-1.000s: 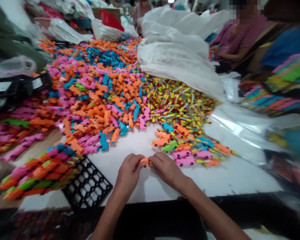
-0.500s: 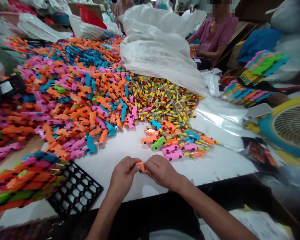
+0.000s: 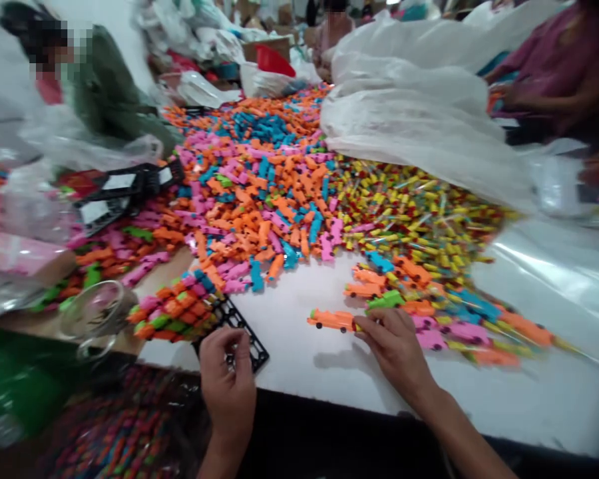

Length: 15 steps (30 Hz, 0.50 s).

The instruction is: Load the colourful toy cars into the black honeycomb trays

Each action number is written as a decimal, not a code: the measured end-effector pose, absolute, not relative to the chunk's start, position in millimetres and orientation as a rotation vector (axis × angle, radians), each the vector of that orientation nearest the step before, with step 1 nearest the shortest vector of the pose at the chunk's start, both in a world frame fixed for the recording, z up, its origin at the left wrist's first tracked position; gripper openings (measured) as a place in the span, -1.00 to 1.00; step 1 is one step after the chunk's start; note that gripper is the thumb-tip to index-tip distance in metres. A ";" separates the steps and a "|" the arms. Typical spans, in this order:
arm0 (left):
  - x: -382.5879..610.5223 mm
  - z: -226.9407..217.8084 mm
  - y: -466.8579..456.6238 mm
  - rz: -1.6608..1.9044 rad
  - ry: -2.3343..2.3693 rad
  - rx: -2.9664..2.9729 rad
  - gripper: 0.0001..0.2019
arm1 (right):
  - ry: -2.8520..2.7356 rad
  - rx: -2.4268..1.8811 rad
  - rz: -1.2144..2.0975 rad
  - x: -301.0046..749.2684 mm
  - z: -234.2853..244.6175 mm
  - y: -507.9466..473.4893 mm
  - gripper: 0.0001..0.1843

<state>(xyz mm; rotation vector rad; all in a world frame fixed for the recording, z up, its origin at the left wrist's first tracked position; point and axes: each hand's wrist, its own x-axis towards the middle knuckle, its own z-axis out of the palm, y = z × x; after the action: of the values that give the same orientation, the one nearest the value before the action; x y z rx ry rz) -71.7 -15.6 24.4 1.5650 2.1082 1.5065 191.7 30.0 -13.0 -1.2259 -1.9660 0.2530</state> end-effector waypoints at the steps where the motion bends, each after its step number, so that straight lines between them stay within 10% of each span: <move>1: -84.3 21.1 -25.7 1.601 2.204 1.412 -0.86 | -1.950 -1.178 0.307 183.3 -14.5 31.0 -0.82; 8: -178.9 -9.7 -28.8 1.535 2.293 1.110 -0.31 | -1.946 -0.876 0.823 97.4 -15.2 43.2 -0.86; 15: -204.3 -15.5 3.4 1.224 2.099 1.268 -0.46 | -1.829 -0.834 1.123 0.7 -8.8 76.2 -0.91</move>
<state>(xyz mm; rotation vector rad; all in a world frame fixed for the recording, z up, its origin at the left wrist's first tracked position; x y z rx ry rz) -204.3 3.4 -15.5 1.2677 2.0990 1.2238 0.7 76.2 -8.8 -0.8342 -1.8286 1.1230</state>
